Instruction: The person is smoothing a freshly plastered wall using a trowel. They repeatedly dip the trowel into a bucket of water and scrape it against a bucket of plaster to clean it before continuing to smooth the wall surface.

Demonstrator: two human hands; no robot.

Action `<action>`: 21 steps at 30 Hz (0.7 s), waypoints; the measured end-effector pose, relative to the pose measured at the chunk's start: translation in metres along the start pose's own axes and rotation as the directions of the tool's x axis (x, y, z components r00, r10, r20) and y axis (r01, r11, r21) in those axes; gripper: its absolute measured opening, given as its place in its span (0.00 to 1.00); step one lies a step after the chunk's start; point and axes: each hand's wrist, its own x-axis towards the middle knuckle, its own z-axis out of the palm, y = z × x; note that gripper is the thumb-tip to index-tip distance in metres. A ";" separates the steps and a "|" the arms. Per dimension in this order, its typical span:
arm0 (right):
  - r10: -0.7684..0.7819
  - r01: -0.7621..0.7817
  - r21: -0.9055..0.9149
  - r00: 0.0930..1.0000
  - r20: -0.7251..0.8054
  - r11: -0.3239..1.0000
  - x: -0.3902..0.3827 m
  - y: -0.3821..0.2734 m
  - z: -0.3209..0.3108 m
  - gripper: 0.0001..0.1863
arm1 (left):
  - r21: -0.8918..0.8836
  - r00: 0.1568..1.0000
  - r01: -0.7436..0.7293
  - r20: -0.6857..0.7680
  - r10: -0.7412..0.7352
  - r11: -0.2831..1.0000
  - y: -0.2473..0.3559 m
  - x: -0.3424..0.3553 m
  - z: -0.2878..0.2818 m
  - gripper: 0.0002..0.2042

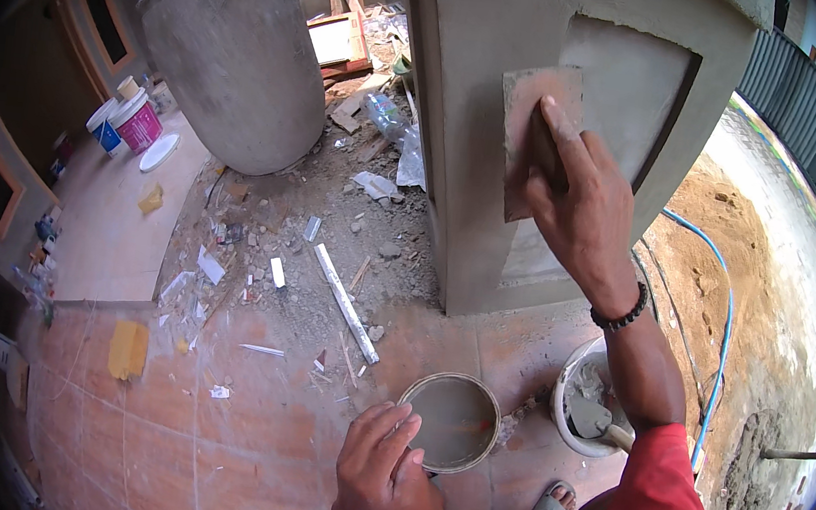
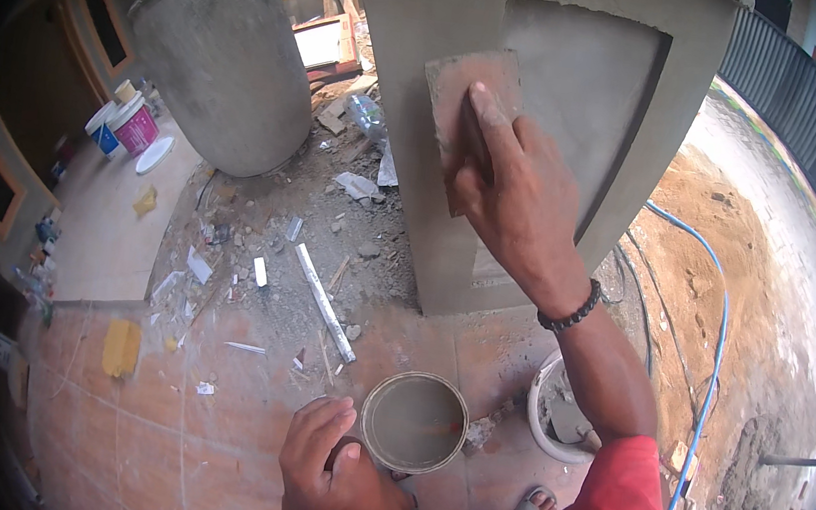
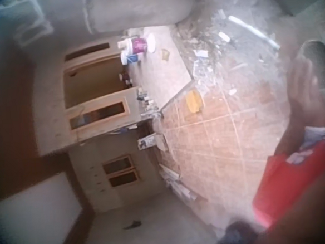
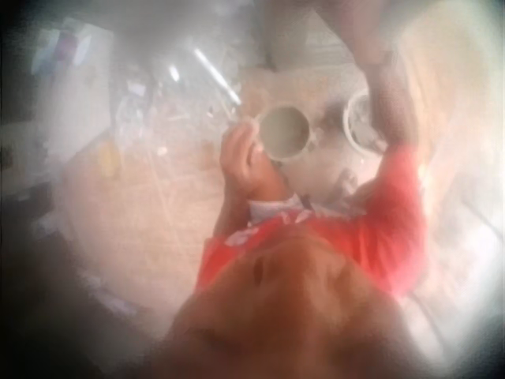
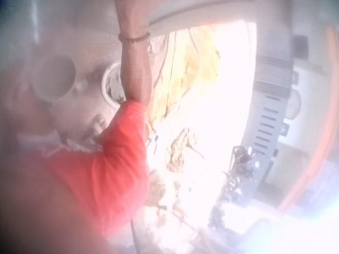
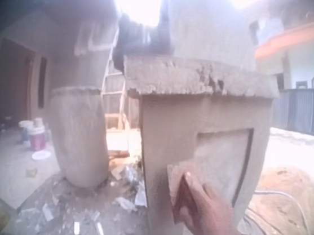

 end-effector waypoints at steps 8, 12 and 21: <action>-0.042 0.027 -0.135 0.993 -0.110 0.990 0.054 0.011 0.014 0.39 | -0.006 1.000 -0.013 0.021 0.013 1.000 0.004 0.003 0.006 0.15; 0.048 -0.034 -0.081 0.984 0.171 0.996 -0.096 0.033 0.082 0.45 | -0.002 0.999 -0.007 0.045 0.007 1.000 0.004 0.001 0.008 0.17; 0.147 -0.390 0.766 0.918 0.369 0.510 -0.045 0.096 -0.022 0.29 | 0.083 1.000 0.008 -0.021 -0.007 0.997 0.008 -0.005 0.004 0.16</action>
